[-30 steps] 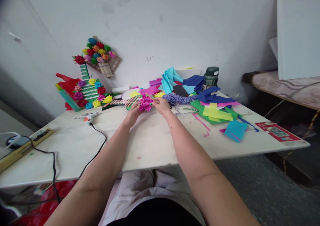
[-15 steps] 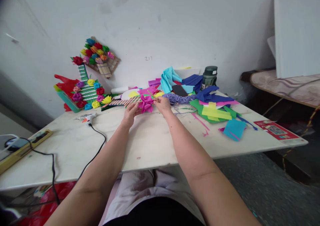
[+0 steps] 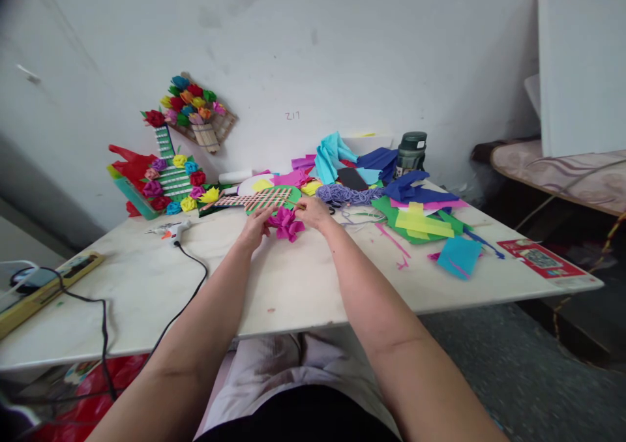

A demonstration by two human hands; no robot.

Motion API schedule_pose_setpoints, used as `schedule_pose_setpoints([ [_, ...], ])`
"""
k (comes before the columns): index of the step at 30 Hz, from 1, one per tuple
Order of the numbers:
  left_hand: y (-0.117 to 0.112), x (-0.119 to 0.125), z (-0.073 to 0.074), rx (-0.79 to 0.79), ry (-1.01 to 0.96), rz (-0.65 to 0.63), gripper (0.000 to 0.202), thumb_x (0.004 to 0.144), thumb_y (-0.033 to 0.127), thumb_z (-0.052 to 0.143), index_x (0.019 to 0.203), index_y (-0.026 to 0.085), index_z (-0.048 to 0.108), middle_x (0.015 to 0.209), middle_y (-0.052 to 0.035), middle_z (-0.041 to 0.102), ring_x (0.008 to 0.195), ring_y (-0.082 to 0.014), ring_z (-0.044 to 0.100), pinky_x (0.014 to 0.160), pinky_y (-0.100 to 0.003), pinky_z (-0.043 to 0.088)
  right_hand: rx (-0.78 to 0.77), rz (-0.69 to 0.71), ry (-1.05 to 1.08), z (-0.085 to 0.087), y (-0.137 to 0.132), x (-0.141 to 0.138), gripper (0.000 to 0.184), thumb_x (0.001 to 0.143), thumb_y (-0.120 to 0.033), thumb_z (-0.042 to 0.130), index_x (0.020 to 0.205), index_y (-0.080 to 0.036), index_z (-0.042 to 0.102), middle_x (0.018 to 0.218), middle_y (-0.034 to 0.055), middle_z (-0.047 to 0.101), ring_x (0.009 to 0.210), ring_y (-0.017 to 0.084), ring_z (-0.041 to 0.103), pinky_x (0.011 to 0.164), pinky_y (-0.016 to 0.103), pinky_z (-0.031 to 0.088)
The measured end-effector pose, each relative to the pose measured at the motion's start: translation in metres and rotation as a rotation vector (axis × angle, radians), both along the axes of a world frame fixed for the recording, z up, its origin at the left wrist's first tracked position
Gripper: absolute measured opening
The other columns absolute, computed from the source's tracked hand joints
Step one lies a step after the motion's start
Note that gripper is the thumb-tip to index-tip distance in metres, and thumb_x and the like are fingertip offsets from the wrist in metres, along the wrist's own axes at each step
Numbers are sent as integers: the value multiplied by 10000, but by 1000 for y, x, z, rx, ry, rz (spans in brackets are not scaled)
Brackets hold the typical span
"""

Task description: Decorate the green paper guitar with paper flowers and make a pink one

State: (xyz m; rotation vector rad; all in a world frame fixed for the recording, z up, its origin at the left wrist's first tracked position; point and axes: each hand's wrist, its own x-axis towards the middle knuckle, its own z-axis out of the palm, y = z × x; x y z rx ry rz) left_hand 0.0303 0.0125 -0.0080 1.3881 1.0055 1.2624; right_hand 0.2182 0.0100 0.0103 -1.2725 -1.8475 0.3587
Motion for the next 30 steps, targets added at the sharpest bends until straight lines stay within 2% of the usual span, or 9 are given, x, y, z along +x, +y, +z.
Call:
schedule_pose_setpoints([
  [5,-1,4,-2,-49,33,-124,326,558,408,765,638,124,628,468,19,506,376,-58,411,358,-194,289,16,17,-21,0,-2,-7,170,689,-197,554,788,-181,692,734,9,680,712,150,587,656,241,434],
  [10,0,6,-3,-63,-97,-126,366,480,397,806,607,122,600,483,9,539,413,-78,469,414,-212,367,50,0,48,-3,3,-8,269,705,-185,567,950,-195,678,882,30,707,814,171,623,732,272,461],
  [14,2,5,-5,-56,-153,-116,374,476,399,804,613,121,596,503,2,556,444,-90,493,465,-236,412,46,-83,48,0,2,-4,215,725,-232,569,900,-199,688,831,25,703,788,175,620,714,272,460],
  [21,10,2,-12,-49,-236,-5,314,508,320,790,572,132,547,491,19,519,459,-72,467,461,-205,342,18,-135,64,1,2,2,152,723,-273,581,785,-199,699,711,16,680,735,168,594,669,257,438],
  [30,4,3,-5,-63,-358,-6,212,528,233,721,593,149,536,533,16,537,503,-99,493,497,-233,376,-30,-175,32,1,1,2,127,714,-290,589,733,-202,679,738,13,686,725,163,605,681,269,439],
])
